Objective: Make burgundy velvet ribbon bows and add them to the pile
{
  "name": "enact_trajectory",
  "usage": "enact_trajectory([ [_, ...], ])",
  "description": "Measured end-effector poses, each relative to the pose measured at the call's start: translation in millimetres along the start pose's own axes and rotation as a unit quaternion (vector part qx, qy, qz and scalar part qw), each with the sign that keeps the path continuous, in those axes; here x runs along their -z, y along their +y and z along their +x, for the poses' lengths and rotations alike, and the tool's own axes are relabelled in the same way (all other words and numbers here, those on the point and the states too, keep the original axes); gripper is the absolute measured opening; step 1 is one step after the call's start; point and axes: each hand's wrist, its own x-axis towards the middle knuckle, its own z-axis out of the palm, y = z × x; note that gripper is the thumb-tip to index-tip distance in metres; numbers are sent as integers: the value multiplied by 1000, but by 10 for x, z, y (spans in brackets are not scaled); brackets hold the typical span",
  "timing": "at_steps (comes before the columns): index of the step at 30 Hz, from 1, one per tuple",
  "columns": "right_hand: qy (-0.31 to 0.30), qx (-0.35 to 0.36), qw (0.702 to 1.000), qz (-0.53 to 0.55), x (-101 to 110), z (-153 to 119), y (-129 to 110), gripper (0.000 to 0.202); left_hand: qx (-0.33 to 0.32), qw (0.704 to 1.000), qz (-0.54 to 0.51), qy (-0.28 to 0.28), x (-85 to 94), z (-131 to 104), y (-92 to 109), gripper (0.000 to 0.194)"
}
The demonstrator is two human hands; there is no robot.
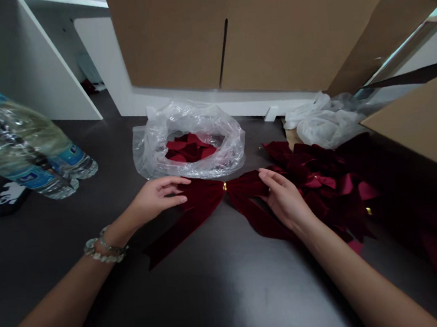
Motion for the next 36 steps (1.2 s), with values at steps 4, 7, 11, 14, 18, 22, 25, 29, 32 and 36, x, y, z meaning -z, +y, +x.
enact_trajectory([
  [4,-4,49,997,-65,62,41,-5,29,-15,999,12,46,5,4,-16,32],
  [7,-45,86,982,-164,112,57,-84,29,-34,995,14,90,31,10,-23,30],
  [11,-104,153,954,-237,152,70,-199,37,-20,989,-6,147,69,19,-21,28],
  [14,-107,173,946,-251,148,63,-225,35,10,984,-57,169,74,30,-17,27],
  [18,-109,186,944,-250,124,45,-212,32,41,978,-109,176,60,44,-23,29],
  [22,-117,184,945,-244,114,42,-194,34,41,979,-134,150,38,31,-29,28],
  [25,-125,174,947,-241,111,45,-173,36,33,980,-166,106,10,12,-18,30],
  [29,-114,169,949,-242,97,47,-141,35,49,984,-154,75,-26,6,-23,36],
  [32,-106,169,950,-240,87,48,-128,37,55,985,-125,103,-40,10,-46,33],
  [36,-109,150,955,-232,95,55,-119,40,71,981,-130,127,-34,0,-51,28],
])
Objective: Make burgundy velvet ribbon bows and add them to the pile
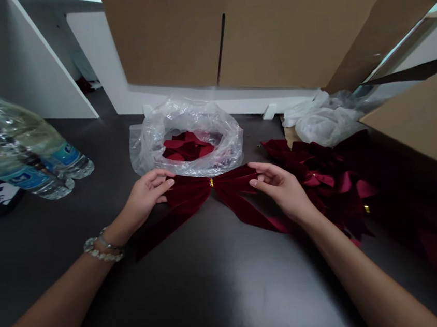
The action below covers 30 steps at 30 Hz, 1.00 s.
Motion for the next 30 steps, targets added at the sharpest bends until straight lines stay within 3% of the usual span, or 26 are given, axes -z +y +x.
enact_trajectory([
  [3,2,-13,1000,11,21,5,20,41,12,1000,5,-12,34,-11,22,28],
  [9,14,-36,999,29,97,27,34,44,-16,993,64,-99,128,13,77,45],
  [16,2,-39,999,35,123,27,40,43,10,996,52,-78,82,9,95,43],
  [21,-4,-33,999,18,107,15,28,43,43,999,8,-31,77,22,4,35],
  [30,-14,-35,999,0,107,21,10,44,58,998,-4,-30,62,11,9,30],
])
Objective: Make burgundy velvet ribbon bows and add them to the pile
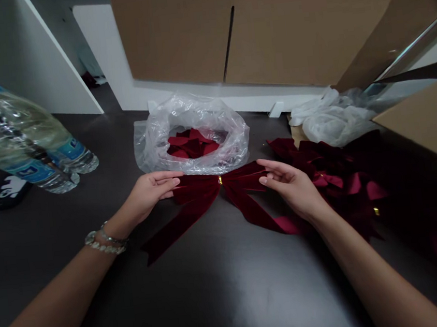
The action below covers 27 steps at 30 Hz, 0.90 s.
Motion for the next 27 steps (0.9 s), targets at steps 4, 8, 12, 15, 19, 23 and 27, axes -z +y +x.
enact_trajectory([
  [4,3,-8,1000,6,-1,6,21,46,-7,1000,3,-4,-8,-27,47,33],
  [8,21,-19,999,25,17,8,37,49,-18,997,36,-68,40,-24,76,44],
  [12,21,-26,999,43,40,10,56,47,-49,993,72,-77,75,-10,79,52],
  [15,18,-30,998,43,46,10,64,47,-54,993,88,-54,64,-14,90,50],
  [19,13,-33,998,49,39,3,47,48,-33,997,55,-43,12,-36,100,47],
  [23,21,-21,999,40,24,-5,24,48,-14,1000,18,-8,-28,-28,41,41],
  [27,17,-7,1000,16,13,-2,12,47,-11,1000,23,5,-13,3,-22,39],
])
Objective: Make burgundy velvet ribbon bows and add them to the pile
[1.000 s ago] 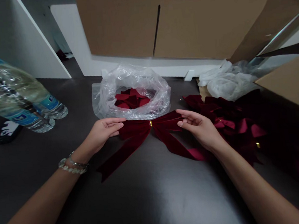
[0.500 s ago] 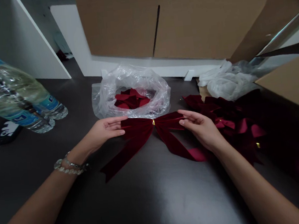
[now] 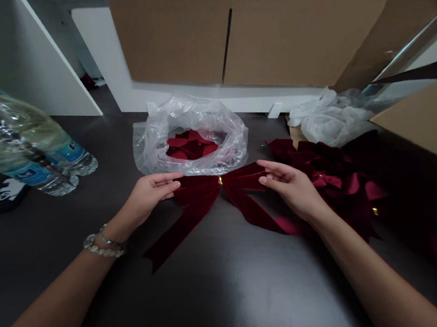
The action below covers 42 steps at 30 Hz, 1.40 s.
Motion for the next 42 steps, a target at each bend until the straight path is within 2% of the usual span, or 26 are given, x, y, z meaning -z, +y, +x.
enact_trajectory([
  [5,3,10,999,-35,3,4,-16,48,-6,1000,5,-4,23,3,-1,39],
  [20,-6,-4,999,-31,19,-3,-15,44,-10,1000,12,-6,11,-13,26,37],
  [24,-5,-4,1000,-25,7,-5,-5,46,-28,998,38,-45,8,-26,56,50],
  [27,0,2,1000,-24,0,-3,-6,47,-63,995,69,-35,16,-5,52,58],
  [30,7,6,1000,-23,-9,-1,-6,45,-85,993,84,-14,28,20,33,49],
  [36,6,0,1000,13,-19,-4,28,41,-83,994,66,-11,28,9,41,41],
  [42,70,-22,997,20,-68,-16,66,33,-78,994,79,-1,13,-12,60,38],
])
